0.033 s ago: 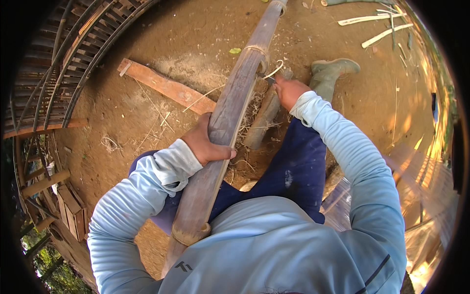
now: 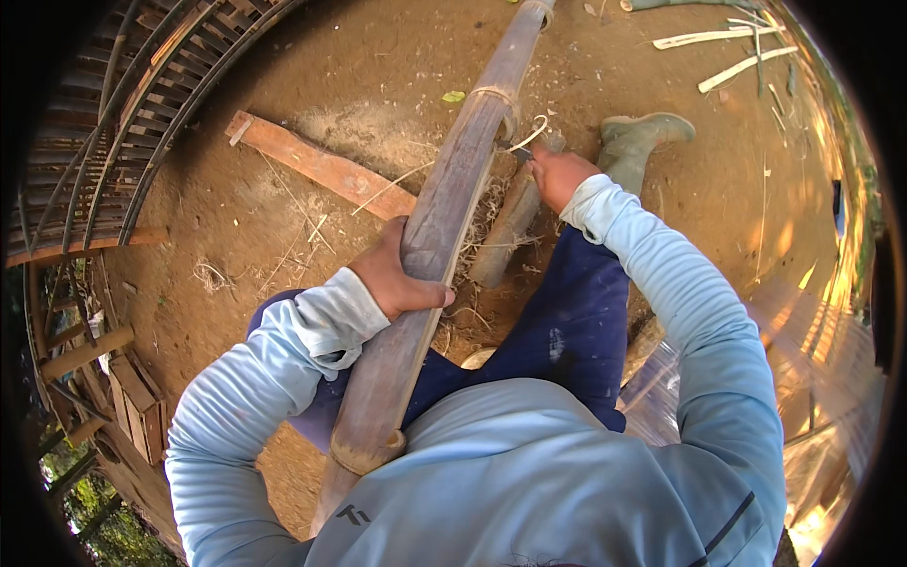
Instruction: The person uses a knife to carve and smooth the interior of a long bamboo tube held between their legs. They repeatedly scrape the inner surface, remove shavings, and adjust the tube's position to access different sections.
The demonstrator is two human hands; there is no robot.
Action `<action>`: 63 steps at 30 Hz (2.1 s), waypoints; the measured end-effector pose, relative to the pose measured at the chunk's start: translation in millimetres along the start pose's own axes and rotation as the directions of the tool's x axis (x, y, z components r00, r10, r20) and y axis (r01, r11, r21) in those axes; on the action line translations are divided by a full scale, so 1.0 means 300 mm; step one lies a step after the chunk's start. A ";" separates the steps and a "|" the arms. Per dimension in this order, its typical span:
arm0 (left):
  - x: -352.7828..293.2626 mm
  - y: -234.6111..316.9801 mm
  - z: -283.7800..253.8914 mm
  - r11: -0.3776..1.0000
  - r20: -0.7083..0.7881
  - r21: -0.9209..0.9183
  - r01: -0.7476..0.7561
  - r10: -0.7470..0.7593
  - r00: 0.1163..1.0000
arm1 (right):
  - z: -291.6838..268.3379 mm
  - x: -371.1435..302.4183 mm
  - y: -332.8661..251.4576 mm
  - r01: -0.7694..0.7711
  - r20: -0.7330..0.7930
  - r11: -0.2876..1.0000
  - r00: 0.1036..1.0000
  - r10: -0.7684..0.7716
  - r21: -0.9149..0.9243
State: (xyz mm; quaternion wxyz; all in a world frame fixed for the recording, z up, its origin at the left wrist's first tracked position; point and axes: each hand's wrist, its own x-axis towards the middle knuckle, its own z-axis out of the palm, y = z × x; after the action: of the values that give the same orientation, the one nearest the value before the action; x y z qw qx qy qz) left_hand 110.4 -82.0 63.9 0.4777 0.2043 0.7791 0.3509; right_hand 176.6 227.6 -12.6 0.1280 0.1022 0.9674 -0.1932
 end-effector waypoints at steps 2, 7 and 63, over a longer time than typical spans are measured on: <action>-0.001 -0.004 0.003 1.000 0.010 0.001 -0.005 0.005 1.000 | 0.005 0.009 0.015 0.014 0.007 1.000 1.000 -0.014 0.000; 0.004 0.011 -0.005 0.996 0.005 0.083 0.026 -0.027 1.000 | 0.024 0.033 0.058 0.095 -0.026 0.995 0.995 -0.095 -0.003; 0.041 -0.009 -0.010 0.985 0.101 -0.165 -0.057 0.074 0.992 | 0.458 -0.287 -0.011 -0.173 -0.073 0.367 0.820 0.567 0.914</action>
State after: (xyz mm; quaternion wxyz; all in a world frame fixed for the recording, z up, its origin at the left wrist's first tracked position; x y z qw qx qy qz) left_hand 102.2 -76.9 55.4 0.5218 0.2087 0.7143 0.4171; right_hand 285.7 156.8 -109.5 -0.0909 0.4075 0.6798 -0.6030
